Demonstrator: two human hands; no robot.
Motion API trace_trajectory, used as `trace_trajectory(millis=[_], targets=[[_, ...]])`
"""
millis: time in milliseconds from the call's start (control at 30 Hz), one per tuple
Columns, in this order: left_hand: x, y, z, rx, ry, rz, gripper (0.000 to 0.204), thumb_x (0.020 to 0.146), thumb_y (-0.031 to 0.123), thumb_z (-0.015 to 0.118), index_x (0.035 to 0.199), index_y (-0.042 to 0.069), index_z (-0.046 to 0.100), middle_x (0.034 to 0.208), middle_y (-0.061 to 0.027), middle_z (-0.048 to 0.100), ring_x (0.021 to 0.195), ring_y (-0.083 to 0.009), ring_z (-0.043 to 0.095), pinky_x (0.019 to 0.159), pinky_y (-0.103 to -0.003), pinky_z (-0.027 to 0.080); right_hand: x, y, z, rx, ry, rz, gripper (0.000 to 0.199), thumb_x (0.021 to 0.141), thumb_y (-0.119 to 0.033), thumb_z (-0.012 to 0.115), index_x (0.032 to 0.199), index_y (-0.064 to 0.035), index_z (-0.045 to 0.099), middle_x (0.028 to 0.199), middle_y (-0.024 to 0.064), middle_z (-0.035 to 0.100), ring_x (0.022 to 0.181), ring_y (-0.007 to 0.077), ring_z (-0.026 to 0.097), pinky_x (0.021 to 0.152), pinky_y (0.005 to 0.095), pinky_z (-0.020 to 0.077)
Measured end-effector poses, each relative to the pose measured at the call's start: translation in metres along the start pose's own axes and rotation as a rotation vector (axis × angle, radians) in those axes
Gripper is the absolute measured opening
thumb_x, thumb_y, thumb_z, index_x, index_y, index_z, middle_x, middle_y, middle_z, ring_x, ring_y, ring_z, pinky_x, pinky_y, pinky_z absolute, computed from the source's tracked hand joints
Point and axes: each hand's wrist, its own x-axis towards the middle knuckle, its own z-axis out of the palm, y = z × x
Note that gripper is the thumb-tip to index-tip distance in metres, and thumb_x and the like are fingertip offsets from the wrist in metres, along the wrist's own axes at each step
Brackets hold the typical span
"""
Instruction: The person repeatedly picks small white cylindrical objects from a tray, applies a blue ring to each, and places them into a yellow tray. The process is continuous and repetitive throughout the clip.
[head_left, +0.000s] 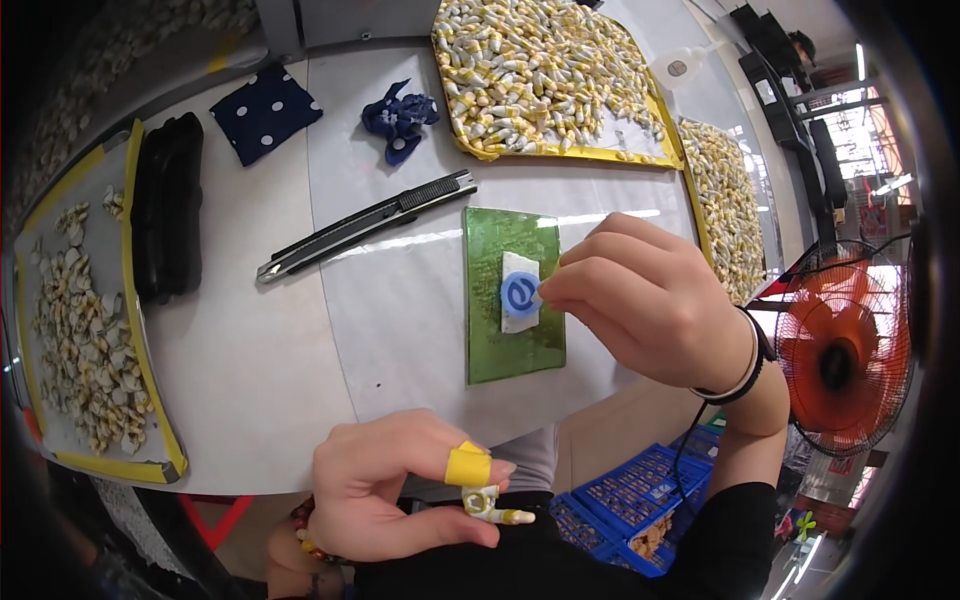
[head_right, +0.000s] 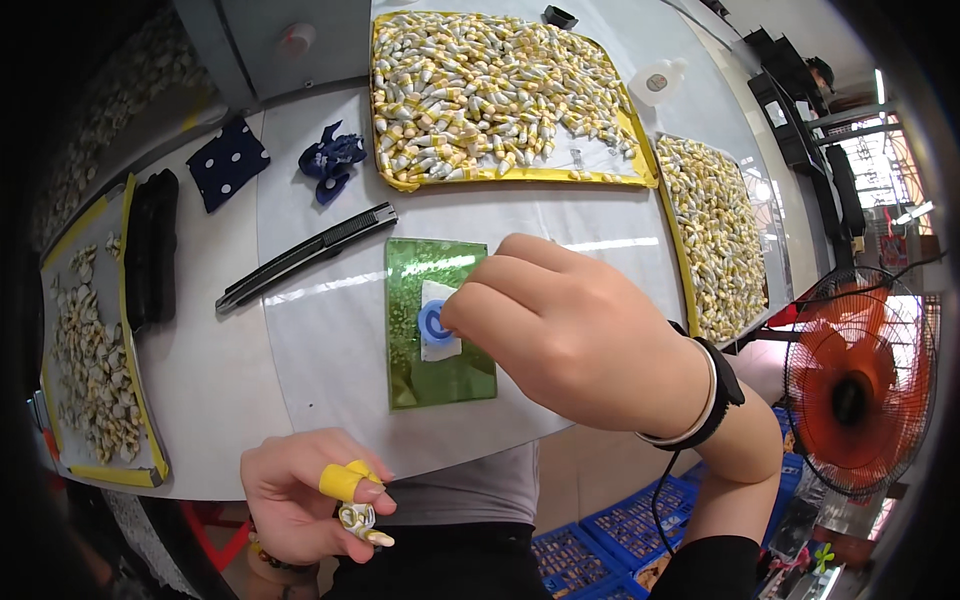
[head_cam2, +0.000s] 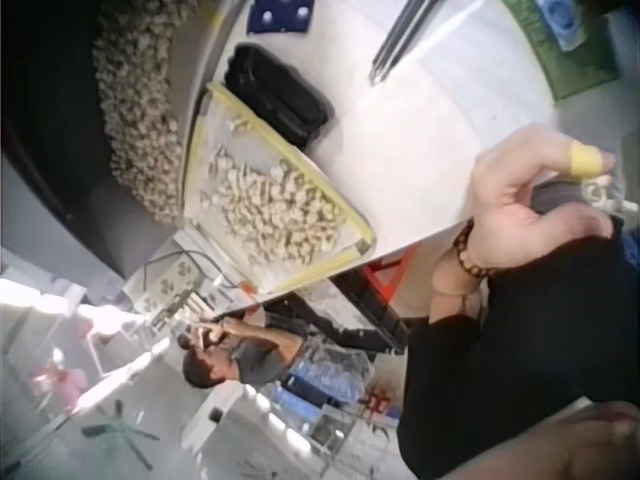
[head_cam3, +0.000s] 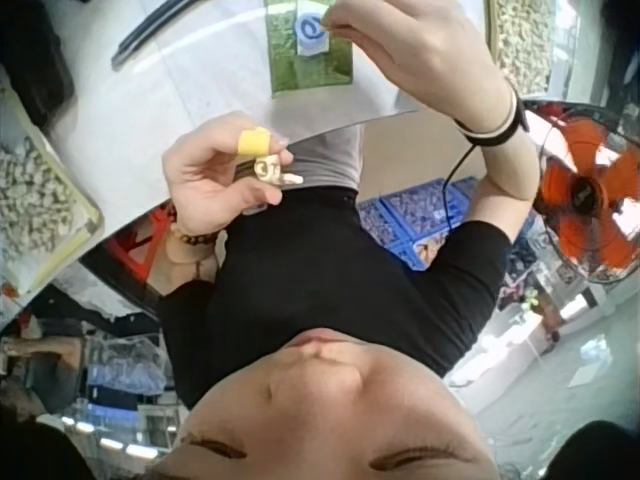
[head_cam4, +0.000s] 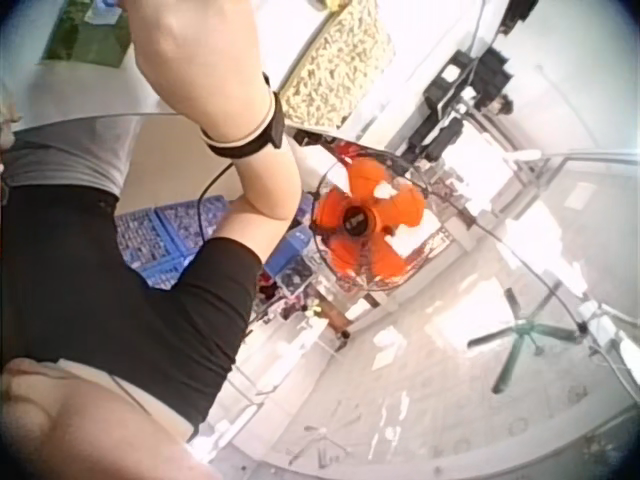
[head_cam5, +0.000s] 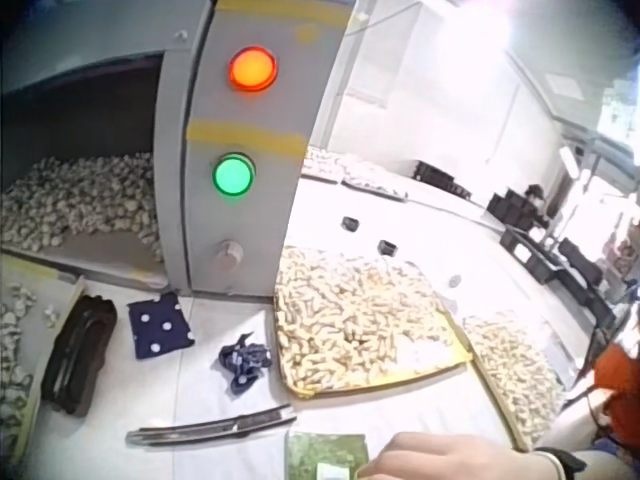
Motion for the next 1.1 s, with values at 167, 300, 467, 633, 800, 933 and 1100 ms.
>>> trace_trajectory(millis=[167, 300, 467, 633, 800, 933, 1100], targets=[[0.0, 0.002, 0.001, -0.044, 0.012, -0.034, 0.039, 0.062, 0.01, 0.089, 0.092, -0.004, 0.068, 0.083, -0.0132, 0.069, 0.077, -0.0206, 0.067, 0.076, -0.034, 0.053, 0.005, -0.003, 0.001, -0.076, -0.078, -0.057, 0.022, 0.064, 0.004, 0.066, 0.085, -0.0015, 0.063, 0.075, 0.0073, 0.057, 0.072, 0.024, 0.057, 0.06, 0.0331, 0.0486], [0.0, -0.008, -0.004, -0.057, -0.045, 0.078, 0.039, 0.064, 0.0, 0.086, 0.099, -0.002, 0.069, 0.09, -0.0126, 0.07, 0.082, -0.02, 0.068, 0.075, -0.029, 0.053, 0.007, -0.007, 0.007, -0.063, -0.044, -0.055, 0.021, 0.064, 0.004, 0.066, 0.084, -0.0018, 0.063, 0.075, 0.0072, 0.057, 0.071, 0.0239, 0.057, 0.06, 0.0324, 0.0482], [-0.001, -0.01, -0.001, -0.026, -0.006, 0.154, 0.04, 0.063, 0.0, 0.087, 0.099, -0.001, 0.069, 0.093, -0.0122, 0.069, 0.081, -0.0206, 0.067, 0.072, -0.03, 0.053, 0.0, -0.008, 0.008, 0.009, 0.134, -0.027, 0.016, 0.067, 0.0, 0.067, 0.08, -0.0021, 0.059, 0.069, 0.007, 0.055, 0.064, 0.0223, 0.056, 0.057, 0.0307, 0.0475], [-0.005, -0.005, 0.002, 0.218, 0.02, 0.223, 0.039, 0.064, 0.001, 0.087, 0.099, -0.001, 0.069, 0.096, -0.0125, 0.066, 0.08, -0.0216, 0.066, 0.068, -0.03, 0.052, -0.005, -0.044, 0.003, 0.466, 0.328, 0.088, 0.016, 0.071, 0.004, 0.075, 0.08, -0.0042, 0.064, 0.068, 0.007, 0.065, 0.058, 0.0202, 0.062, 0.051, 0.0296, 0.0498], [-0.003, -0.001, 0.004, 0.392, 0.012, 0.28, 0.041, 0.063, 0.021, 0.089, 0.093, 0.004, 0.066, 0.086, -0.0101, 0.069, 0.076, -0.0217, 0.066, 0.072, -0.036, 0.056, -0.018, -0.059, 0.017, 0.732, 0.414, 0.015, 0.013, 0.072, 0.008, 0.069, 0.084, 0.0036, 0.068, 0.077, 0.0114, 0.065, 0.063, 0.0232, 0.062, 0.056, 0.0292, 0.0506], [-0.002, -0.002, 0.009, 0.314, 0.077, 0.31, 0.036, 0.064, 0.01, 0.088, 0.094, 0.0, 0.07, 0.089, -0.0101, 0.069, 0.077, -0.023, 0.067, 0.072, -0.035, 0.057, -0.018, -0.059, 0.022, 0.681, 0.441, -0.045, 0.01, 0.073, 0.007, 0.07, 0.082, 0.005, 0.066, 0.076, 0.0128, 0.064, 0.062, 0.0227, 0.061, 0.055, 0.0285, 0.0505], [-0.001, 0.0, 0.011, 0.37, 0.055, 0.342, 0.038, 0.063, 0.009, 0.088, 0.095, -0.001, 0.07, 0.088, -0.0108, 0.069, 0.075, -0.0238, 0.067, 0.071, -0.035, 0.057, -0.012, -0.057, 0.023, 0.593, 0.41, -0.151, 0.014, 0.07, 0.007, 0.073, 0.074, 0.0023, 0.06, 0.067, 0.0126, 0.063, 0.054, 0.0201, 0.059, 0.047, 0.0267, 0.0509]])
